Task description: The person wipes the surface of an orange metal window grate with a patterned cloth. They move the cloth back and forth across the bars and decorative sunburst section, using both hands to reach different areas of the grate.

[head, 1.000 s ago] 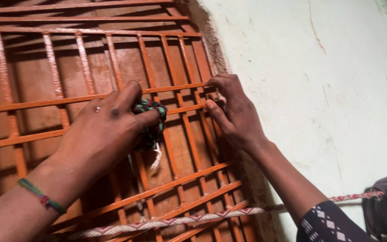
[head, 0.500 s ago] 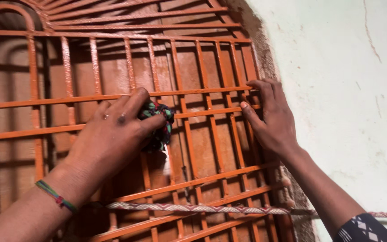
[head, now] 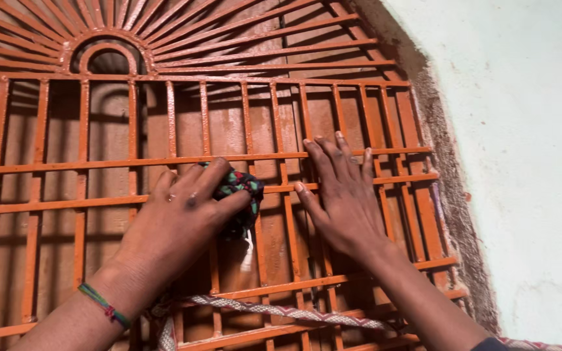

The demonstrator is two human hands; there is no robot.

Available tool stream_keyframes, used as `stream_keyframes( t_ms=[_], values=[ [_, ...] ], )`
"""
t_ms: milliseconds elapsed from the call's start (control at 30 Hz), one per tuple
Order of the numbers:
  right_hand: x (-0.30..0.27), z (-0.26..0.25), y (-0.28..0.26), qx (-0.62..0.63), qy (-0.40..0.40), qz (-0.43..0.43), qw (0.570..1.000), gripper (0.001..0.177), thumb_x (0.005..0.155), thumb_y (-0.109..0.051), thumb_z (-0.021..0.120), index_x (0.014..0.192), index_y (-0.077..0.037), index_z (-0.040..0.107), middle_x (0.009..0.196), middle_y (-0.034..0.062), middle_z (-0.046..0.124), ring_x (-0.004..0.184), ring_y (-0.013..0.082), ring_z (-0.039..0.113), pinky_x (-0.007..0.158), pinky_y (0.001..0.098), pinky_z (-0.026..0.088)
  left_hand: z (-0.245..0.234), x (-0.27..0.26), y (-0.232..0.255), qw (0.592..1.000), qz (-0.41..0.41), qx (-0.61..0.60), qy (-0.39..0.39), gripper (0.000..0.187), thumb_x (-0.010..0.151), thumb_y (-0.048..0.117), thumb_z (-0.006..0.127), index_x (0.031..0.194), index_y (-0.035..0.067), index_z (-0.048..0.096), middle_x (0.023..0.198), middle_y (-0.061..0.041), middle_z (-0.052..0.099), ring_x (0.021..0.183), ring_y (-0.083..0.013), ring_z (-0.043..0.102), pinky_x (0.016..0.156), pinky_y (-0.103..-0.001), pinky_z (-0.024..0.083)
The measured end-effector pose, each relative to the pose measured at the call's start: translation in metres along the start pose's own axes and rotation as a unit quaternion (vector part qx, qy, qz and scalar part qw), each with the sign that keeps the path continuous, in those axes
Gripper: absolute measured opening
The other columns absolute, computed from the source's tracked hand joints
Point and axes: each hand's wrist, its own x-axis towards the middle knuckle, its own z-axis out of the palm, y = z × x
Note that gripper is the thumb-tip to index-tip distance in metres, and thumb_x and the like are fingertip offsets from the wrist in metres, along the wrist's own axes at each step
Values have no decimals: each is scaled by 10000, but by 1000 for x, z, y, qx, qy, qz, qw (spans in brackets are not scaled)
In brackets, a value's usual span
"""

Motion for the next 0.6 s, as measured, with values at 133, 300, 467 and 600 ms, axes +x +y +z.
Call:
stream_keyframes(
  t_ms=[133, 300, 467, 600],
  values=[
    [-3, -3, 3, 29, -20, 12, 999, 720, 996, -628, 380, 1568, -201, 287, 1591, 79, 339, 1556, 262, 194, 1266, 571, -31, 1, -3, -5, 995, 41, 36, 86, 554, 809, 169, 630, 1338, 332, 609, 1492, -181, 463, 1294, -400, 537, 1017, -586, 475],
    [-4, -2, 3, 48, -23, 14, 999, 708, 993, -632, 376, 1534, -178, 325, 1536, 104, 355, 1541, 286, 181, 1244, 607, -33, 4, -7, -2, 997, -17, -56, 50, 453, 880, 151, 620, 1310, 292, 628, 1409, -147, 515, 1192, -329, 560, 924, -507, 506],
    [-6, -4, 1, 54, -24, 19, 998, 690, 1003, -593, 404, 1545, -172, 329, 1536, 94, 354, 1542, 284, 193, 1252, 604, -33, 24, 8, 4, 988, 19, -61, 140, 428, 890, 73, 587, 1258, 279, 661, 1394, -161, 516, 1181, -346, 553, 970, -462, 509],
    [-4, -4, -3, 56, -24, 23, 998, 689, 1003, -581, 415, 1546, -167, 322, 1514, 115, 354, 1522, 282, 205, 1250, 600, -16, 29, 17, 7, 983, 53, -91, 149, 396, 869, 88, 602, 1236, 228, 654, 1392, -227, 504, 1244, -365, 521, 982, -513, 488]
  ],
)
